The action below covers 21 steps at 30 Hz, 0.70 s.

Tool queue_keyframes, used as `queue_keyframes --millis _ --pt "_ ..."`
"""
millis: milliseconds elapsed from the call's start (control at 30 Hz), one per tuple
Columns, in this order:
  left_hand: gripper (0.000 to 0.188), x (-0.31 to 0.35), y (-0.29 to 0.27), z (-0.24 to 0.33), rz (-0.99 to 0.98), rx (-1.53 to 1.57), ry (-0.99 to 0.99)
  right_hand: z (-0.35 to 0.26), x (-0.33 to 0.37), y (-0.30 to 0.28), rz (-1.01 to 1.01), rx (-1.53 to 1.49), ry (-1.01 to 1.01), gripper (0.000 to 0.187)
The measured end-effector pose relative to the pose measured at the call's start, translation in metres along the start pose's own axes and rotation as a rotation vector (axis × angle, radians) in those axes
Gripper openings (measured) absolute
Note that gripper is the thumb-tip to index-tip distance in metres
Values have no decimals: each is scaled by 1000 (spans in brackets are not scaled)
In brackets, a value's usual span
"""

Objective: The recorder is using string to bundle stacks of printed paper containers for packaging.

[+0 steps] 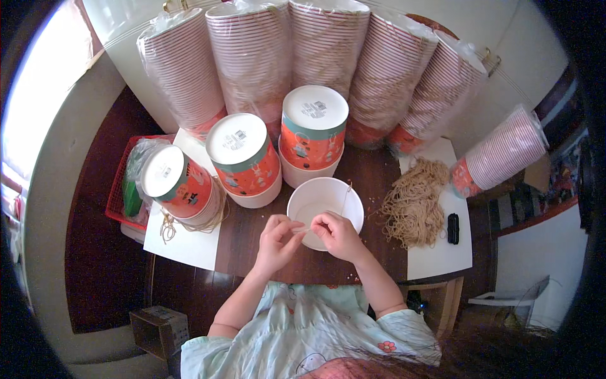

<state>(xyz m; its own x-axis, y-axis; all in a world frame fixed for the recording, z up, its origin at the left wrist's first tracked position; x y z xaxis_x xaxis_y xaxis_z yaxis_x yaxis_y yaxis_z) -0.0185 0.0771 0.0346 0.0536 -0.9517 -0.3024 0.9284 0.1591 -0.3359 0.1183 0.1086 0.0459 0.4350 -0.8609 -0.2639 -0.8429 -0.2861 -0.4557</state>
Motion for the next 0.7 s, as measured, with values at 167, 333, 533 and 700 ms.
queue_keyframes --millis 167,333,533,700 --pt "16 -3 -1 10 -26 -72 103 -13 -6 1 -72 58 -34 7" --pt "14 -5 -2 15 -31 -128 149 -4 -7 1 -15 -156 7 14" --pt "13 -4 -2 7 -27 -84 96 7 -8 9 -55 -329 63 26" --pt "12 2 -5 -3 -34 -117 115 -6 -10 -7 63 -587 14 26"
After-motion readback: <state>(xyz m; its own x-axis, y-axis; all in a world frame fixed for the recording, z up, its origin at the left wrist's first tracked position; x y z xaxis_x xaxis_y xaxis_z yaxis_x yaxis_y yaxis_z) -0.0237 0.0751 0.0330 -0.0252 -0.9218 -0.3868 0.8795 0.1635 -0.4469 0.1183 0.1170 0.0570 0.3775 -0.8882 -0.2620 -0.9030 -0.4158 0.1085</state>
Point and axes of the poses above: each hand's wrist, its own x-axis away from the middle knuckle, its own y-axis out of the palm, z = x × y, the point moved 7 cm from there along -x, towards the middle knuckle, and after that the axes turned 2 degrees about -y, right-handed, at the moved point
